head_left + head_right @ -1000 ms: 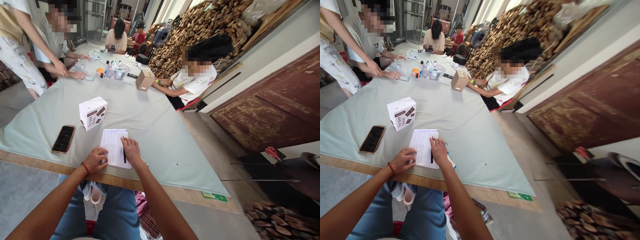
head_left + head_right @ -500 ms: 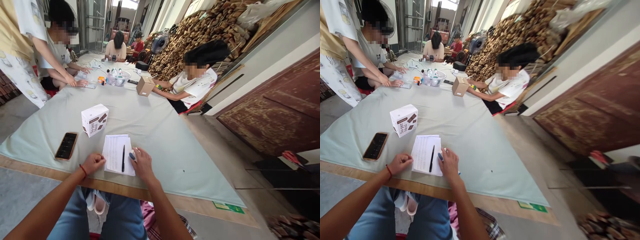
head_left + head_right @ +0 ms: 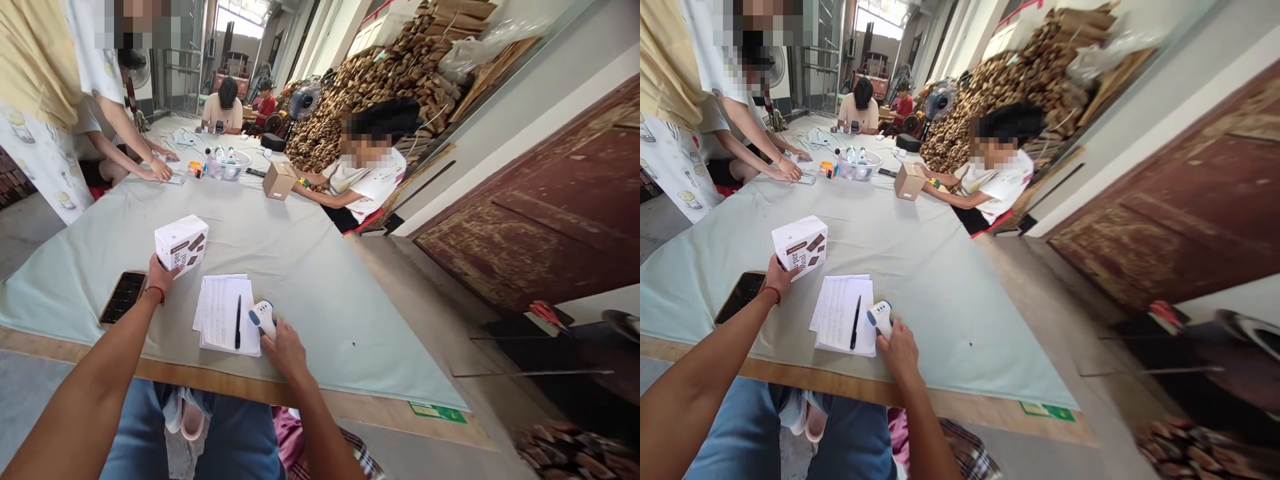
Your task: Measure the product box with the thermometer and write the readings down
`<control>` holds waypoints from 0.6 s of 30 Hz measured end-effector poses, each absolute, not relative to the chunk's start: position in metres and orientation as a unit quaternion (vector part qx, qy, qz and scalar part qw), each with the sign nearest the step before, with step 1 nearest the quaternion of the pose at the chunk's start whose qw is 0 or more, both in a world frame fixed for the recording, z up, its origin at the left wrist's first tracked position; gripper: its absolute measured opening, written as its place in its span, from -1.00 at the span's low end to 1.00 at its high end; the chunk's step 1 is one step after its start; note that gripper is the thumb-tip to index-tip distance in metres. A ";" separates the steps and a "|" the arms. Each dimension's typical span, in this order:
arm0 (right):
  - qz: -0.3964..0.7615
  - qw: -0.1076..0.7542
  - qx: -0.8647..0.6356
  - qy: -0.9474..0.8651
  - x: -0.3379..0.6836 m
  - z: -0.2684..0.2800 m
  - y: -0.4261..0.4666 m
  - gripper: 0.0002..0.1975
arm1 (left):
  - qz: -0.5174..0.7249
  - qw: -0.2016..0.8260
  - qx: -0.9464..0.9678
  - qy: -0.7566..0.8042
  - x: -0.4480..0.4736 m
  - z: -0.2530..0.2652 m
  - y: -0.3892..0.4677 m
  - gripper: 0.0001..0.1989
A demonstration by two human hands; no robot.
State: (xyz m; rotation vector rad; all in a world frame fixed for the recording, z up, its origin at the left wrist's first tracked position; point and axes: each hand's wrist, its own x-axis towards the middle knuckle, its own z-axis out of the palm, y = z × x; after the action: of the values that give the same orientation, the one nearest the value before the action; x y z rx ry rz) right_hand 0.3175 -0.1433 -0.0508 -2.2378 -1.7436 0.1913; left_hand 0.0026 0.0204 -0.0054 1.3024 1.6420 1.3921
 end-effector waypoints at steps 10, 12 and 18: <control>0.182 0.442 -0.732 -0.487 0.302 -0.033 -0.140 -0.51 | 0.563 0.442 0.501 0.486 0.007 -0.017 -0.052 -0.32; 0.228 0.529 -0.672 -0.465 0.287 -0.020 -0.139 -0.52 | 0.546 0.462 0.510 0.478 0.007 -0.020 -0.064 -0.32; 0.410 0.578 -0.533 -0.463 0.225 0.013 -0.137 -0.63 | 0.518 0.372 0.578 0.509 0.010 -0.028 -0.075 -0.40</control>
State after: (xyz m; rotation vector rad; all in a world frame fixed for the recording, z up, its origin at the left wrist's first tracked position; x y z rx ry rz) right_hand 0.2253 -0.1368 0.0126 -1.2476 -1.0824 0.9586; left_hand 0.0104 -0.0746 -0.0278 1.4810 1.3044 1.3281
